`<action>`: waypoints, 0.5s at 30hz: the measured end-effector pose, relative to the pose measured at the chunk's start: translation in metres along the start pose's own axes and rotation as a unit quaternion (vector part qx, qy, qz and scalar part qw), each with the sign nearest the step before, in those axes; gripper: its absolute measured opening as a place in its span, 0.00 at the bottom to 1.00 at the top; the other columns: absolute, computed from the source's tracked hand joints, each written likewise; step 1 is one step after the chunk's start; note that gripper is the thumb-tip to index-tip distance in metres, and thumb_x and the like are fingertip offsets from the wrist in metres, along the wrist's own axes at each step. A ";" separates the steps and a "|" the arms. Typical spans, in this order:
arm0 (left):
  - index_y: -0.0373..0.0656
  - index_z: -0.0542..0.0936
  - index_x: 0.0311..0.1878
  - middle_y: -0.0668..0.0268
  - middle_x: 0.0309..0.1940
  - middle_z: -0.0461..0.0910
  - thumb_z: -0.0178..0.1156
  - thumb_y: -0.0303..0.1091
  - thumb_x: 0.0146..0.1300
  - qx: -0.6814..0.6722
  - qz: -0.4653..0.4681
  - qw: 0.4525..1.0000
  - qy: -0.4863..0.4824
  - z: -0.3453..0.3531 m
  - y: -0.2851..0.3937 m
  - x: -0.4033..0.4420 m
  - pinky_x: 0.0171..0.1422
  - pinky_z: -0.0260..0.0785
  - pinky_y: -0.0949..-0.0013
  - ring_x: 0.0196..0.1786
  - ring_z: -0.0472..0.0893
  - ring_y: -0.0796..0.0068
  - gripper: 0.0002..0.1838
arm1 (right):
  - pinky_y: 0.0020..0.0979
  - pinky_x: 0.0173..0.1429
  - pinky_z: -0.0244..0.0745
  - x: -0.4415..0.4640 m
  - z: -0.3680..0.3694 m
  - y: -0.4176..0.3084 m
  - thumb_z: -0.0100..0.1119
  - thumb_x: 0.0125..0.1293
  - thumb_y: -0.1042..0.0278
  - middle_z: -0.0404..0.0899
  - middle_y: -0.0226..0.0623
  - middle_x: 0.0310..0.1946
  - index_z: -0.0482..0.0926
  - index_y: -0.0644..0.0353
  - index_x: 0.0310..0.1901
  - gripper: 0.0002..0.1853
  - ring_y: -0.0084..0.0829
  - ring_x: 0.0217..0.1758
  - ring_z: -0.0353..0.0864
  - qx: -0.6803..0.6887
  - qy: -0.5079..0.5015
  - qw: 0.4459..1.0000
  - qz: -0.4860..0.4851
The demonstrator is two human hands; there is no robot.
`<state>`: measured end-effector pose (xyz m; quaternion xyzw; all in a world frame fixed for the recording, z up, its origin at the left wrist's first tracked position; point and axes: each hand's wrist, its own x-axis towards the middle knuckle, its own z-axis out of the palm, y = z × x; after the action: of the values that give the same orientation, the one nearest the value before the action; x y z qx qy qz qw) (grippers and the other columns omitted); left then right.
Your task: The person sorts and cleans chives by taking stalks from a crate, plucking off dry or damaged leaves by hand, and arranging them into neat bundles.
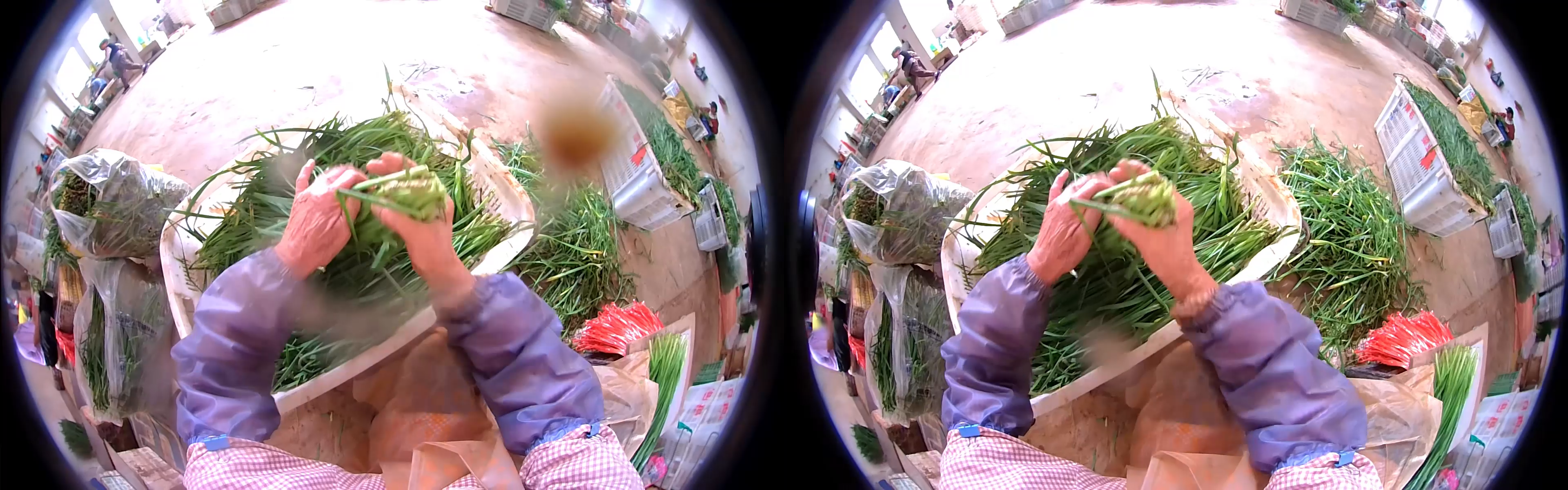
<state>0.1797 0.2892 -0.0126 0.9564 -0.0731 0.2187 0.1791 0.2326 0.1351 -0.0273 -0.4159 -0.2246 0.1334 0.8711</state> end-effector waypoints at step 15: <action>0.36 0.63 0.67 0.56 0.60 0.71 0.51 0.52 0.65 -0.242 0.007 0.960 -0.141 -0.178 0.097 -0.011 0.66 0.62 0.66 0.62 0.71 0.67 0.35 | 0.25 0.39 0.79 -0.063 0.073 -0.153 0.67 0.54 0.71 0.83 0.34 0.32 0.81 0.64 0.37 0.10 0.26 0.33 0.82 0.001 -0.035 0.993 -0.117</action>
<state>0.0785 0.2664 0.1622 0.9050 -0.1548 0.0590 0.3919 0.1486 0.0630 0.1155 -0.3808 -0.3016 0.0451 0.8729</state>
